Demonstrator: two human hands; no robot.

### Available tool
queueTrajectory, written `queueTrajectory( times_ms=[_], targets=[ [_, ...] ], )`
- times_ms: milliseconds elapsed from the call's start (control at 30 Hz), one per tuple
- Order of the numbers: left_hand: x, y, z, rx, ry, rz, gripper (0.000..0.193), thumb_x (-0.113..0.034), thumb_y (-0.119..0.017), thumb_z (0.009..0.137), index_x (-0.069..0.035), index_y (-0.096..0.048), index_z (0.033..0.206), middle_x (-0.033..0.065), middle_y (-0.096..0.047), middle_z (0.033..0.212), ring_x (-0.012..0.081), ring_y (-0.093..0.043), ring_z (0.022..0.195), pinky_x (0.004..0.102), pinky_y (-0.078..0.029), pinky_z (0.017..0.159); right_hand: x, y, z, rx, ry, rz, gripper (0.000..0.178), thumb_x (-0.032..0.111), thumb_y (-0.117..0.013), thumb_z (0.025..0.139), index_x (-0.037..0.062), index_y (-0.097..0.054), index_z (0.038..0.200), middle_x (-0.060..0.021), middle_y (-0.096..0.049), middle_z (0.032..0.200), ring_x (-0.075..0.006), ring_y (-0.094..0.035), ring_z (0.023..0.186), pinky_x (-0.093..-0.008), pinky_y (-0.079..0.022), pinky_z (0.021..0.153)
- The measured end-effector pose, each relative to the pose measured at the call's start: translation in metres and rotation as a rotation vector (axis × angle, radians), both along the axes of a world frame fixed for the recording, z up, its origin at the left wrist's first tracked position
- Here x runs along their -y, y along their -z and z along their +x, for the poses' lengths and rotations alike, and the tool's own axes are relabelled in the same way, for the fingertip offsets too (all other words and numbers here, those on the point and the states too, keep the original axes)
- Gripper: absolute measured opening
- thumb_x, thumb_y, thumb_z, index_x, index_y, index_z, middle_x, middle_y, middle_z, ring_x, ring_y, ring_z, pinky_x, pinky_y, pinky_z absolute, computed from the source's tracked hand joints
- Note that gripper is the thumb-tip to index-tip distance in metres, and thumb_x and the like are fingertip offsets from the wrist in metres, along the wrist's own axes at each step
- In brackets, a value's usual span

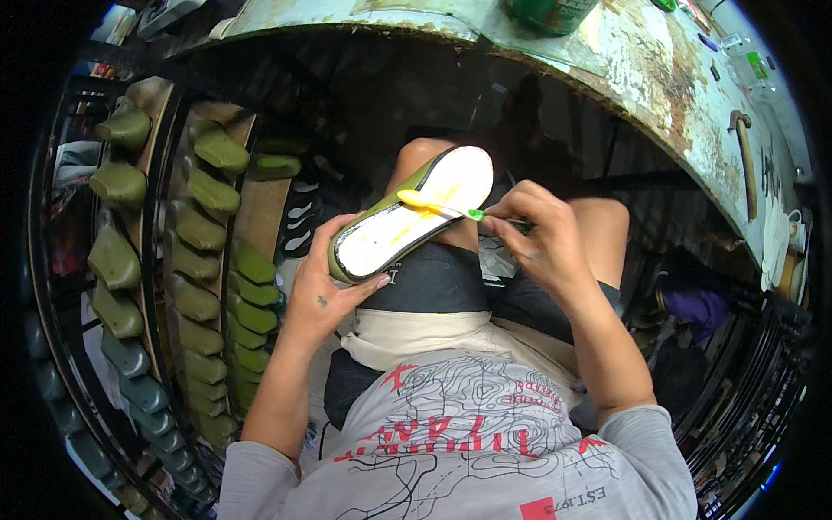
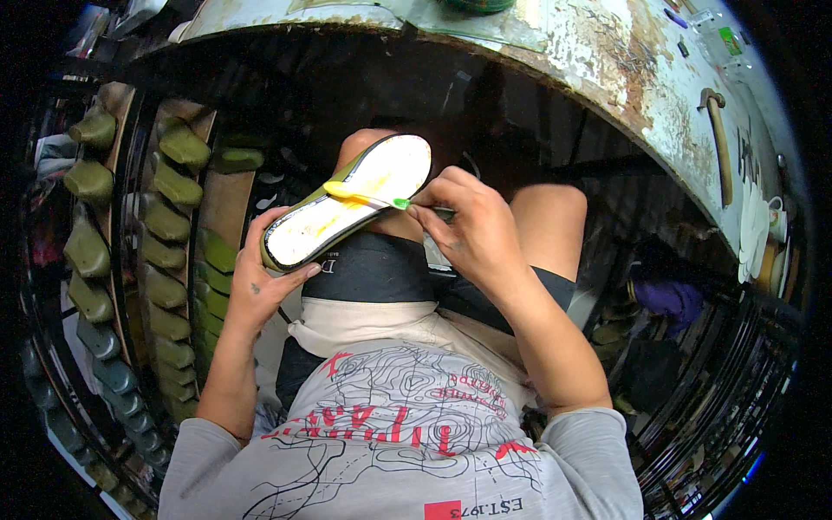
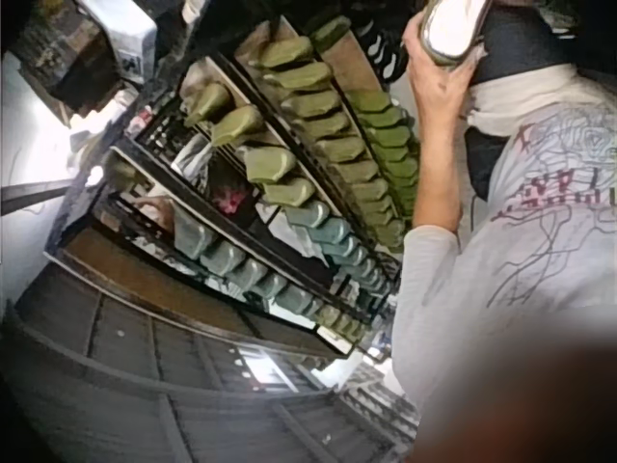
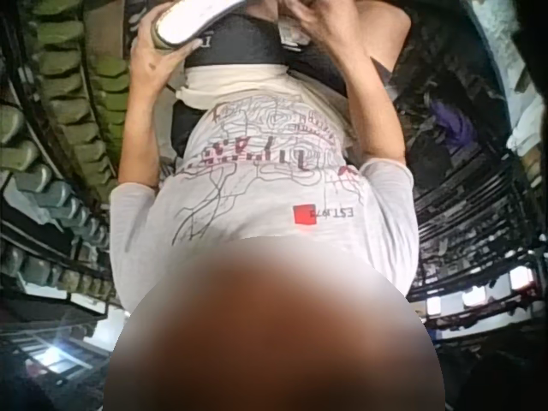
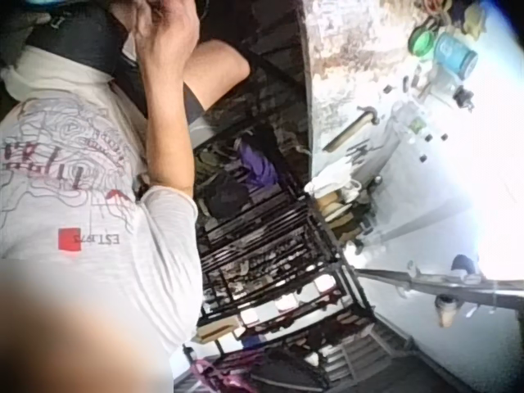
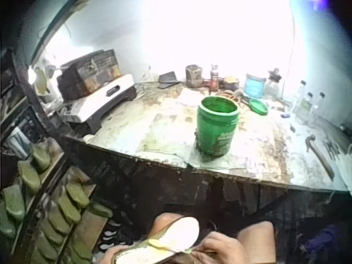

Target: The person opens a green container and uses a toothbrush to apply a yellow substance to the soles of several shoe lasts. They repeatedly dip the brush into the container and spread the substance across the sole surface, then place the treated lasts back on a nearby rack.

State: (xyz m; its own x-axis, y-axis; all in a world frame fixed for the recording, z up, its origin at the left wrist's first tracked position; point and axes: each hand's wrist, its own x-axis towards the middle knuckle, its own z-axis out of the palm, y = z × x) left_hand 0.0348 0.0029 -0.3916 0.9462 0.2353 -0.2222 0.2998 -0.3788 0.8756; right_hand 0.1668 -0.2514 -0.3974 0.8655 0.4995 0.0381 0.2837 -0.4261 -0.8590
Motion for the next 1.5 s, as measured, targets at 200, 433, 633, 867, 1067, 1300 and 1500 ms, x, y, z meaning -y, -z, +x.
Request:
queueTrajectory(
  times_ms=[200, 433, 633, 867, 1067, 1300, 1500],
  targets=[
    [-0.001, 0.000, -0.001, -0.007, -0.005, 0.024, 0.078, -0.007, -0.091, 0.073, -0.003, -0.049, 0.139, 0.0164, -0.068, 0.129, 0.0240, -0.066, 0.120, 0.0361, -0.050, 0.103, 0.008, 0.008, 0.000, 0.111, -0.296, 0.172, 0.012, 0.000, -0.078, 0.081, -0.0007, -0.068, 0.087, -0.0093, -0.063, 0.083, -0.0258, -0.064, 0.077, -0.0352, -0.050, 0.068],
    [-0.004, 0.005, -0.001, -0.002, -0.011, 0.007, 0.078, -0.005, -0.090, 0.074, -0.004, -0.049, 0.140, 0.0145, -0.068, 0.127, 0.0212, -0.066, 0.117, 0.0355, -0.051, 0.102, 0.013, 0.011, 0.005, -0.079, -0.379, 0.000, 0.013, 0.001, -0.080, 0.081, -0.0003, -0.069, 0.087, -0.0127, -0.062, 0.085, -0.0294, -0.064, 0.078, -0.0350, -0.050, 0.069],
    [-0.006, 0.009, -0.003, -0.057, -0.064, -0.096, 0.082, -0.001, -0.089, 0.072, -0.002, -0.047, 0.142, 0.0122, -0.063, 0.130, 0.0190, -0.061, 0.120, 0.0327, -0.047, 0.106, 0.023, 0.026, 0.022, 0.052, 0.003, -0.007, 0.012, 0.010, -0.077, 0.084, 0.0016, -0.070, 0.088, -0.0160, -0.063, 0.083, -0.0337, -0.066, 0.080, -0.0424, -0.052, 0.070],
    [-0.008, 0.013, -0.004, 0.009, -0.079, -0.101, 0.077, -0.002, -0.089, 0.072, -0.002, -0.050, 0.139, 0.0112, -0.067, 0.126, 0.0181, -0.064, 0.116, 0.0333, -0.049, 0.104, 0.035, 0.029, 0.024, 0.055, 0.119, 0.070, 0.015, 0.009, -0.079, 0.082, 0.0011, -0.068, 0.089, -0.0148, -0.064, 0.088, -0.0360, -0.063, 0.077, -0.0432, -0.051, 0.068],
    [-0.010, 0.015, -0.005, 0.003, -0.096, -0.138, 0.079, -0.002, -0.089, 0.072, -0.002, -0.049, 0.140, 0.0115, -0.066, 0.127, 0.0193, -0.064, 0.117, 0.0338, -0.048, 0.105, 0.038, 0.030, 0.024, -0.087, -0.294, -0.082, 0.014, 0.009, -0.079, 0.083, 0.0011, -0.069, 0.088, -0.0142, -0.064, 0.086, -0.0336, -0.065, 0.079, -0.0426, -0.051, 0.068],
    [-0.013, 0.017, -0.006, 0.019, -0.065, -0.068, 0.080, -0.002, -0.088, 0.072, -0.002, -0.048, 0.141, 0.0123, -0.065, 0.129, 0.0194, -0.062, 0.119, 0.0338, -0.048, 0.106, 0.050, 0.038, 0.019, -0.013, -0.192, 0.014, 0.012, 0.008, -0.078, 0.084, 0.0012, -0.070, 0.089, -0.0147, -0.064, 0.085, -0.0327, -0.066, 0.081, -0.0412, -0.052, 0.071],
    [-0.010, 0.017, -0.006, -0.017, -0.107, -0.081, 0.081, -0.003, -0.089, 0.071, -0.003, -0.049, 0.141, 0.0124, -0.066, 0.128, 0.0198, -0.064, 0.117, 0.0344, -0.049, 0.104, 0.048, 0.059, 0.018, 0.070, 0.093, 0.087, 0.011, 0.008, -0.076, 0.086, 0.0003, -0.069, 0.089, -0.0148, -0.063, 0.083, -0.0314, -0.065, 0.078, -0.0403, -0.050, 0.068]
  ],
)
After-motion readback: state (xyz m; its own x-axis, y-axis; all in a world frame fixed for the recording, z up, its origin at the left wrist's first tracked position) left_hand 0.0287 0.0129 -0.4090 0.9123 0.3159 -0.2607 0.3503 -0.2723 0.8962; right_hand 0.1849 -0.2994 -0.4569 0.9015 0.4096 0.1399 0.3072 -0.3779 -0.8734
